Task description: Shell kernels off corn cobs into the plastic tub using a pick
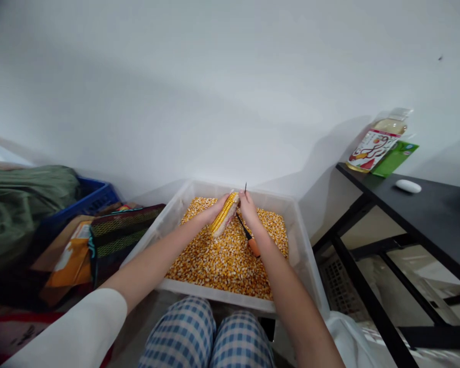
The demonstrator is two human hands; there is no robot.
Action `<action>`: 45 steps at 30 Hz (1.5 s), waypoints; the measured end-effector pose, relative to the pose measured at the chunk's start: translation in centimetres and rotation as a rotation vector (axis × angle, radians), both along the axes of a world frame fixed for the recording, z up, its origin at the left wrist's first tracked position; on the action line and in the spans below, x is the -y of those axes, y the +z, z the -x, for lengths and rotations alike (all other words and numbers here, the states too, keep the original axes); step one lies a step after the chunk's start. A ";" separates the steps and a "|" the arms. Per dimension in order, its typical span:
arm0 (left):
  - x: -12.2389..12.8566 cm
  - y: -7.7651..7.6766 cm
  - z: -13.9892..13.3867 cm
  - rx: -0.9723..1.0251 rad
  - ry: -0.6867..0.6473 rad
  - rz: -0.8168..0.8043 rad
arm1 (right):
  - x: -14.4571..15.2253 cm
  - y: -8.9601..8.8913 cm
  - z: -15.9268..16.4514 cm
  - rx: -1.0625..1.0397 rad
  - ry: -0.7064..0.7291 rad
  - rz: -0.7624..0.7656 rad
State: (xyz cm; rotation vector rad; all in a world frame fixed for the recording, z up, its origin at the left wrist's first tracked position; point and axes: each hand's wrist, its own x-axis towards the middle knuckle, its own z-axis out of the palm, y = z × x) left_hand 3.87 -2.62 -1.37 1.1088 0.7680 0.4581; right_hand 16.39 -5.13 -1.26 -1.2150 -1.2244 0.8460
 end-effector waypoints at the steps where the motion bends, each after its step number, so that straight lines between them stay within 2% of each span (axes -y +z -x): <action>1: -0.1 -0.1 0.0 0.006 -0.022 0.000 | 0.0 0.1 0.1 -0.063 0.023 0.005; 4: -0.4 -0.3 0.0 0.006 -0.014 -0.021 | 0.2 0.5 0.3 -0.198 0.052 0.033; 10: 0.1 -0.2 -0.2 0.012 0.049 -0.209 | 0.5 0.6 0.7 -0.171 -0.030 0.019; 14: -0.4 -0.9 -0.1 -0.034 0.074 -0.296 | 0.7 0.7 0.9 -0.140 -0.019 0.039; 19: -1.2 -1.8 0.4 -0.034 -0.024 -0.185 | 0.8 0.8 1.1 -0.310 0.086 0.007; 23: -0.9 -1.0 0.6 0.011 -0.045 -0.123 | 0.8 1.3 1.3 -0.430 0.129 0.007; 27: -0.4 -0.1 0.9 0.035 -0.066 -0.129 | 1.1 2.1 1.2 -0.543 0.230 -0.012; 30: -0.3 0.1 1.0 0.025 -0.055 -0.146 | 1.2 2.2 1.2 -0.551 0.316 0.014; 36: -0.7 -0.1 0.9 -0.005 -0.090 -0.123 | 0.8 1.3 1.3 -0.674 0.217 0.024; 40: -0.6 0.1 1.1 0.046 -0.106 -0.098 | 0.9 1.2 1.2 -0.755 0.303 0.011; 45: -0.3 0.6 1.4 0.091 -0.084 -0.018 | 1.3 1.9 1.2 -0.745 0.398 -0.018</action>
